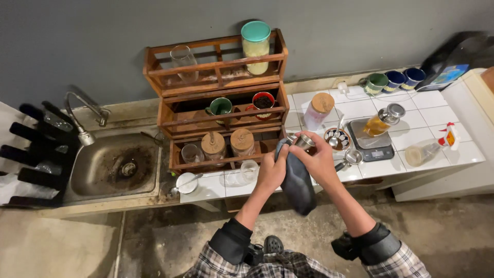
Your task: Cleaning a coffee preparation area and brewing a cup of coffee using a manual filter.
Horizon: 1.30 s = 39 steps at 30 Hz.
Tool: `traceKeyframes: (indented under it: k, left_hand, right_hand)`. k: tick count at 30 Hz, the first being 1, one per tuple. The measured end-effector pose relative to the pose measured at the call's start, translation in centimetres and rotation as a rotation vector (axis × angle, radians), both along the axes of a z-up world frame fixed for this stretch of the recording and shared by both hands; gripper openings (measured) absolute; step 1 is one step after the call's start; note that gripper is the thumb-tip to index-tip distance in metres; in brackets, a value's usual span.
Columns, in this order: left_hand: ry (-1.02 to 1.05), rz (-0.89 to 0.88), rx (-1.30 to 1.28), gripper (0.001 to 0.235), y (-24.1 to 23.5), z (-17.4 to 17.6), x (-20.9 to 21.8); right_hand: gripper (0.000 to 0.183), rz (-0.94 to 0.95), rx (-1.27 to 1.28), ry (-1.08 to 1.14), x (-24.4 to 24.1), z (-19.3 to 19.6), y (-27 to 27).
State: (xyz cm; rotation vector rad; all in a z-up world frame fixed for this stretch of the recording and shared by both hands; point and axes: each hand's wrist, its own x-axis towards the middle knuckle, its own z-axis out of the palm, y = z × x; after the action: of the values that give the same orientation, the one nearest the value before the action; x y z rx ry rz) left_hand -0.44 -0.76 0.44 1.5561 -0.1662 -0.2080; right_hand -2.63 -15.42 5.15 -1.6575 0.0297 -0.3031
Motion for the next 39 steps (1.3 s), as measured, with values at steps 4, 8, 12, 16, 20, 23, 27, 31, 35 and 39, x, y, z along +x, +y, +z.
traceKeyframes:
  k: [4, 8, 12, 16, 20, 23, 27, 31, 35, 39]
  left_hand:
    - [-0.084, 0.058, 0.052, 0.042, 0.8, 1.4, 0.3]
    - [-0.255, 0.065, -0.091, 0.037, 1.9, 0.2, 1.3]
    - [-0.237, 0.024, -0.285, 0.036, 3.2, 0.7, 1.3]
    - [-0.144, -0.011, -0.5, 0.03, 3.7, 2.1, 1.5]
    - [-0.169, 0.052, -0.438, 0.026, 4.3, 1.4, 2.3]
    - [-0.243, 0.13, -0.223, 0.028, 4.9, 1.1, 2.3]
    - [-0.333, 0.129, -0.194, 0.034, 5.2, 4.0, 2.6]
    - [-0.44, 0.152, -0.1, 0.035, 5.1, 4.7, 2.5]
    - [-0.615, 0.123, 0.17, 0.037, 3.6, 6.3, 1.6]
    - [-0.656, 0.152, 0.335, 0.042, 2.9, 5.4, 1.0]
  right_hand:
    - [0.042, 0.045, -0.002, -0.029, 0.3, -0.2, -0.7]
    - [0.048, 0.002, 0.142, -0.066, 0.8, -0.1, -1.2]
    - [0.04, 0.039, 0.471, -0.111, 1.3, 0.6, -1.3]
    - [0.022, 0.062, 0.269, 0.047, 2.9, -6.0, -5.7]
    - [0.031, 0.259, 0.019, 0.256, 2.6, -4.9, -5.1]
    - [0.034, 0.371, 0.097, 0.297, 0.6, 0.0, -2.4]
    - [0.052, 0.333, 0.047, 0.227, 1.2, -0.2, -2.1]
    - [0.043, 0.217, -0.151, 0.299, 1.5, -1.3, -2.1]
    - [0.034, 0.303, -0.416, 0.025, 1.4, -3.3, -1.7]
    - [0.031, 0.261, -0.512, 0.044, 0.4, -1.1, 0.2]
